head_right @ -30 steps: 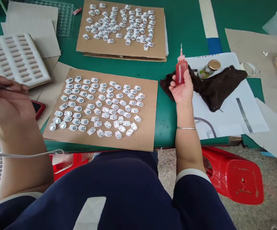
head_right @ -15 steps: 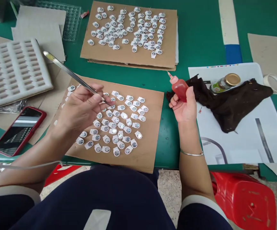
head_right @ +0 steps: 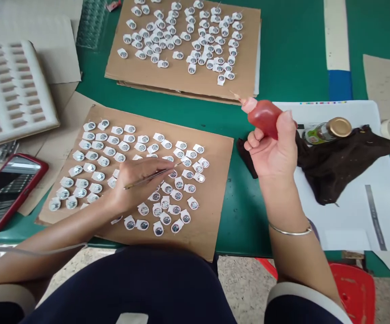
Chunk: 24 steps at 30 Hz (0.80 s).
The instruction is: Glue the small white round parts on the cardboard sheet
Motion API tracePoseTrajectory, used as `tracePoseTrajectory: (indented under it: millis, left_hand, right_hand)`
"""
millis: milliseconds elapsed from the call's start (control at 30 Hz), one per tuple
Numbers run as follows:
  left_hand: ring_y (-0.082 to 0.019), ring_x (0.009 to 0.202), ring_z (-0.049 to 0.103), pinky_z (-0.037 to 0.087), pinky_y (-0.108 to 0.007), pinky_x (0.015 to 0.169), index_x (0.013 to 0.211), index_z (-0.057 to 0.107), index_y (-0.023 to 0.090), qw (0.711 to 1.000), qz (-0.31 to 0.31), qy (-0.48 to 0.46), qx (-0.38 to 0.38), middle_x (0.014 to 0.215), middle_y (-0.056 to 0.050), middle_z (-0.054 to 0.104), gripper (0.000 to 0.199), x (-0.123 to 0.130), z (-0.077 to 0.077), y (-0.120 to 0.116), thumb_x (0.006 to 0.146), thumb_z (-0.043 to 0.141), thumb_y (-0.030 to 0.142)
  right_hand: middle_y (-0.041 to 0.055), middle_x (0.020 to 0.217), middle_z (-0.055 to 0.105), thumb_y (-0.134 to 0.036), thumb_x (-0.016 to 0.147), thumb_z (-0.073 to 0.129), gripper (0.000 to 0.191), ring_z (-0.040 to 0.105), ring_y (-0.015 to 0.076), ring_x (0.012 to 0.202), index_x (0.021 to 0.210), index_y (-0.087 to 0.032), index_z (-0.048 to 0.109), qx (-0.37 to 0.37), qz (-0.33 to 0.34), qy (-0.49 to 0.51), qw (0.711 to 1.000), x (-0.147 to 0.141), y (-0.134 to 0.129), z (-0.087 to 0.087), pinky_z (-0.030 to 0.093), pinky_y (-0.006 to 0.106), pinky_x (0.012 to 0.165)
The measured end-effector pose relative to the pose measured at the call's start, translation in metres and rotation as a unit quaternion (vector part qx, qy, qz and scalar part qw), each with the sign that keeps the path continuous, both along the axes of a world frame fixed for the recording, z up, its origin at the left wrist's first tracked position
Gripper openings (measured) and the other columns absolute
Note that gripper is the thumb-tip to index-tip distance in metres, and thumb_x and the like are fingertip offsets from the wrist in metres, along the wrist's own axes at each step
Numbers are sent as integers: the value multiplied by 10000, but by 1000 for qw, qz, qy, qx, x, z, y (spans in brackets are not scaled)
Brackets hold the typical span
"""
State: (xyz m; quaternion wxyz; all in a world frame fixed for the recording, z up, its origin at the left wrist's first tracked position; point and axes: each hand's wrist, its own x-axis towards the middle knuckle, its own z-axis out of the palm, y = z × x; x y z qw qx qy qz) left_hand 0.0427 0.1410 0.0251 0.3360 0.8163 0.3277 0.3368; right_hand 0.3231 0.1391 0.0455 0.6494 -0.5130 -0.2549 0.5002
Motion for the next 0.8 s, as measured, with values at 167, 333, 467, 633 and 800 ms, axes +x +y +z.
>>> tracePoseTrajectory:
  millis: [167, 333, 467, 633, 800]
  left_hand:
    - [-164, 791, 645, 514, -305, 692, 964, 598, 189, 999, -24, 40, 23, 907, -52, 680, 148, 4, -8, 2, 826, 556, 153]
    - [-161, 762, 632, 487, -334, 732, 953, 575, 160, 993, -56, 95, 49, 845, -47, 667, 127, 6, -10, -1, 846, 509, 141]
    - [-159, 736, 625, 478, -325, 707, 921, 571, 149, 989, -64, 113, 73, 801, -54, 655, 115, 7, -11, -2, 860, 474, 141]
    - [-154, 743, 624, 470, -319, 710, 941, 565, 151, 988, -53, 124, 78, 811, -51, 653, 128, 8, -14, -1, 867, 461, 144]
    - [-162, 771, 622, 462, -322, 720, 940, 562, 153, 988, -36, 124, 83, 826, -54, 657, 110, 10, -16, -2, 855, 491, 146]
  right_hand:
    - [-38, 528, 300, -619, 779, 439, 417, 318, 62, 438, 719, -240, 601, 4, 14, 64, 998, -18, 26, -1, 312, 237, 387]
    - [-7, 624, 482, -773, 636, 466, 536, 372, 76, 448, 685, -250, 571, 17, 59, 25, 998, -33, 44, -2, 271, 265, 374]
    - [16, 747, 551, -748, 610, 523, 534, 359, 55, 449, 650, -217, 553, 41, 58, 2, 998, -36, 48, 11, 189, 263, 361]
    - [2, 646, 494, -715, 469, 623, 551, 408, 61, 480, 618, -199, 500, 8, 20, 61, 998, -29, 49, 7, 215, 233, 355]
    - [-16, 650, 485, -682, 509, 601, 521, 474, 64, 474, 656, -209, 443, 17, 9, 49, 999, -24, 52, -6, 261, 221, 353]
